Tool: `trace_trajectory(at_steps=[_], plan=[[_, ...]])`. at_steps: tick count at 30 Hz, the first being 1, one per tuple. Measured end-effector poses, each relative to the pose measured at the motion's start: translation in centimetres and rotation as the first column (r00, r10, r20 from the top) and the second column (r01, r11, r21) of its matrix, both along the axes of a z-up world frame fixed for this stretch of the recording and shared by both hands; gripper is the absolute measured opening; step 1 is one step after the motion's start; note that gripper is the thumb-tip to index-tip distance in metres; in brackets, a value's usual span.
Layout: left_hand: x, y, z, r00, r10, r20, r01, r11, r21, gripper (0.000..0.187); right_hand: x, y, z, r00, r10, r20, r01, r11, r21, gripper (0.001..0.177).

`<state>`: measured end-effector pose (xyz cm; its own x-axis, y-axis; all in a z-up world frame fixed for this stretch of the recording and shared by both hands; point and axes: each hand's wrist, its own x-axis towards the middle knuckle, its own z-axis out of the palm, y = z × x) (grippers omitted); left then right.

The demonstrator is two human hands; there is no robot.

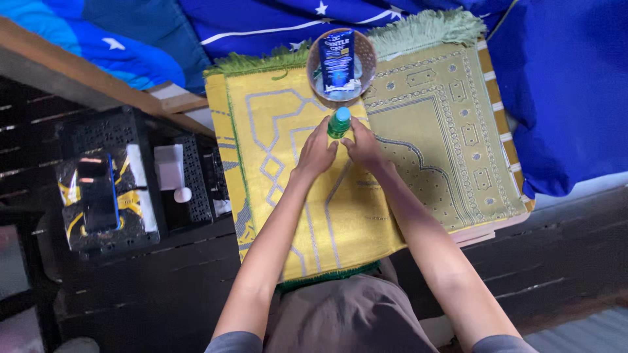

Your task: The person picks up a bottle of lotion, a small green bottle, and a container, then places them into a black bucket. They then use their hands to smooth out a yellow patterned mat on a bed.

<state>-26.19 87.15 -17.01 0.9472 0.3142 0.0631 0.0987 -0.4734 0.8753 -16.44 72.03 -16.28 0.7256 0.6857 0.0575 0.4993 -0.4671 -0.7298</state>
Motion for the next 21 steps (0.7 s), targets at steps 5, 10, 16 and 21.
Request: trace_trajectory(at_steps=[5, 10, 16, 21], plan=[[0.9, 0.1, 0.0, 0.999, 0.01, -0.045, -0.01, 1.0, 0.0, 0.062, 0.9, 0.2, -1.8, 1.0, -0.005, -0.013, 0.005, 1.0, 0.03, 0.047], [0.9, 0.2, -0.5, 0.999, 0.003, 0.044, -0.006, 0.998, 0.059, 0.058, 0.9, -0.1, -1.8, 1.0, 0.029, 0.004, -0.029, 0.995, 0.097, 0.038], [0.2, -0.6, -0.8, 0.998, 0.05, 0.044, -0.053, 0.996, 0.073, 0.057, 0.2, -0.5, -1.0, 0.994, 0.106, -0.013, -0.101, 0.977, 0.19, 0.036], [-0.2, -1.5, -0.9, 0.997, 0.07, 0.015, -0.071, 0.994, 0.081, 0.061, -0.7, -1.2, -2.2, 1.0, -0.004, 0.019, 0.001, 0.984, 0.177, 0.039]])
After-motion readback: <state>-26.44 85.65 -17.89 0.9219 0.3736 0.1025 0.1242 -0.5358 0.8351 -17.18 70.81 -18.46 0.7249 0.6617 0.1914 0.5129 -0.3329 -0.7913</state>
